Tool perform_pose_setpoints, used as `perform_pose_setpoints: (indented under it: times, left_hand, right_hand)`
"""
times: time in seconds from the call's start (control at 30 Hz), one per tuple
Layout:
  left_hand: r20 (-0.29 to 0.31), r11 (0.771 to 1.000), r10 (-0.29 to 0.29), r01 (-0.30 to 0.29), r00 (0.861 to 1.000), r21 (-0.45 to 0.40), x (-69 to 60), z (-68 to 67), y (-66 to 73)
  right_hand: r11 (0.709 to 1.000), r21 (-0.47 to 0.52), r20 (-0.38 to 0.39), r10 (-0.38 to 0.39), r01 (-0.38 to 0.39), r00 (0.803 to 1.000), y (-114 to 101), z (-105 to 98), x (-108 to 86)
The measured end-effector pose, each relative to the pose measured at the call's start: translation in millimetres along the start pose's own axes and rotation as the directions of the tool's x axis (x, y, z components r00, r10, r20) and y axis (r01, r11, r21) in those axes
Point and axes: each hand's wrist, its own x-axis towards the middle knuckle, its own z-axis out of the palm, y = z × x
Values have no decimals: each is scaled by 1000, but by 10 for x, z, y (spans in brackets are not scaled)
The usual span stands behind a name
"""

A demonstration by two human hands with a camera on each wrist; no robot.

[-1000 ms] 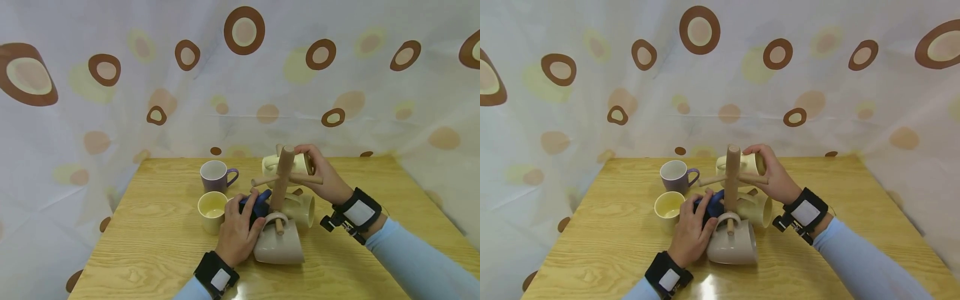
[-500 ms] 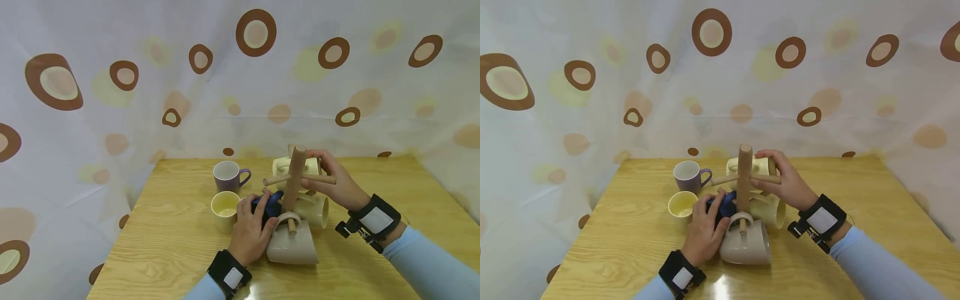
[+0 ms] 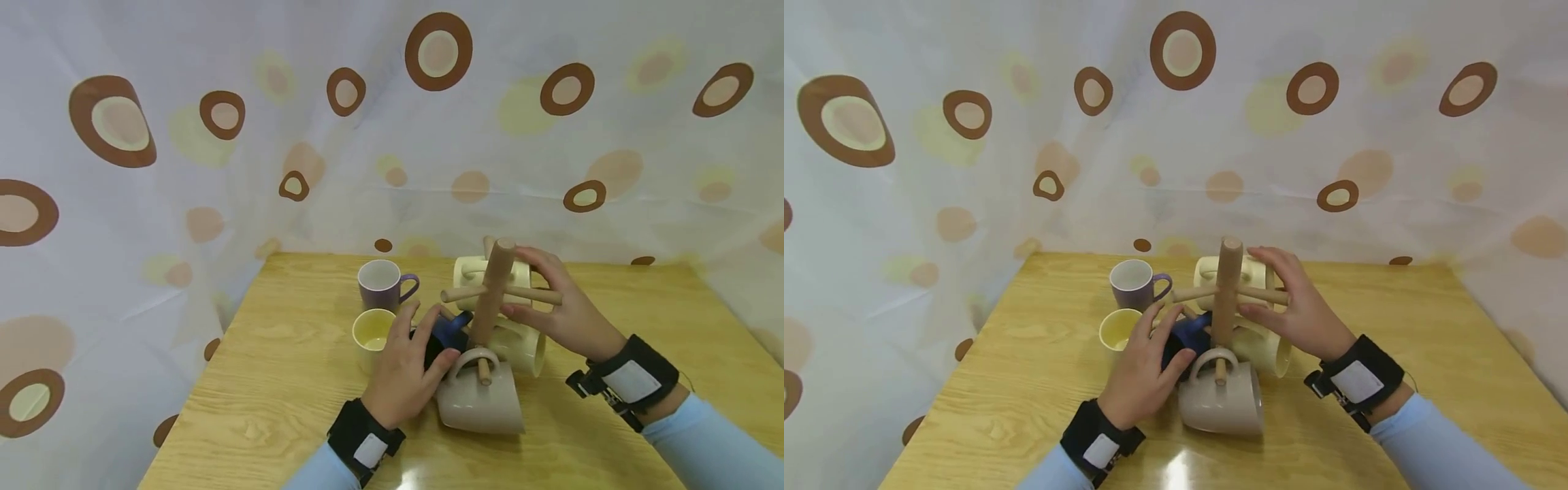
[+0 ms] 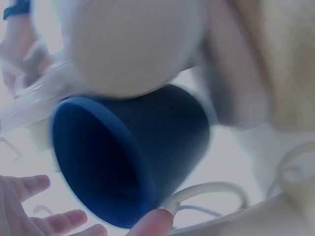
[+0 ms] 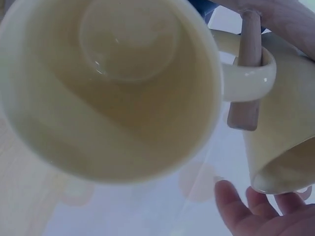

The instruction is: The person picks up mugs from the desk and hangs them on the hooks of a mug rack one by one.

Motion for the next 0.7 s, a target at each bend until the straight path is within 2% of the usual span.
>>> perform_pose_setpoints:
  times: [0.1, 0.2, 0.27, 0.33, 0.4, 0.43, 0.5, 0.53, 0.6, 0.7]
  left_hand:
    - [-94, 999, 4, 0, 996, 35, 5, -174, 26]
    - [-217, 994, 14, 10, 976, 111, 52, -384, -30]
    - [-234, 986, 9, 31, 972, 166, 94, -514, -118]
    - [-162, 973, -7, 44, 987, 225, 126, -602, -224]
    - [-21, 956, -34, 39, 999, 289, 134, -622, -333]
    - [59, 950, -47, 27, 997, 312, 131, -606, -381]
    - [189, 945, -62, -4, 980, 328, 126, -544, -460]
    - [236, 945, -69, -12, 969, 326, 125, -508, -484]
    - [292, 950, -79, -17, 953, 313, 126, -439, -523]
    - [337, 951, -92, -17, 937, 307, 157, -368, -585]
  right_hand:
    - [999, -15, 8, -40, 40, 999, 7, 5, -51]
    - [998, -24, 12, -61, 61, 998, -8, -16, -91]
    - [998, -33, 10, -46, 46, 999, -24, -45, -115]
    - [999, -48, 0, -20, 20, 1000, -36, -73, -142]
    - [998, -55, -6, 8, -8, 1000, -34, -92, -178]
    - [998, -51, -9, 23, -24, 1000, -28, -99, -201]
    - [998, -35, -19, 50, -51, 999, -7, -108, -246]
    - [998, -29, -21, 59, -60, 998, 4, -112, -269]
    - [997, -19, -25, 69, -69, 997, 26, -111, -311]
    - [998, -19, -22, 64, -64, 998, 56, -82, -357]
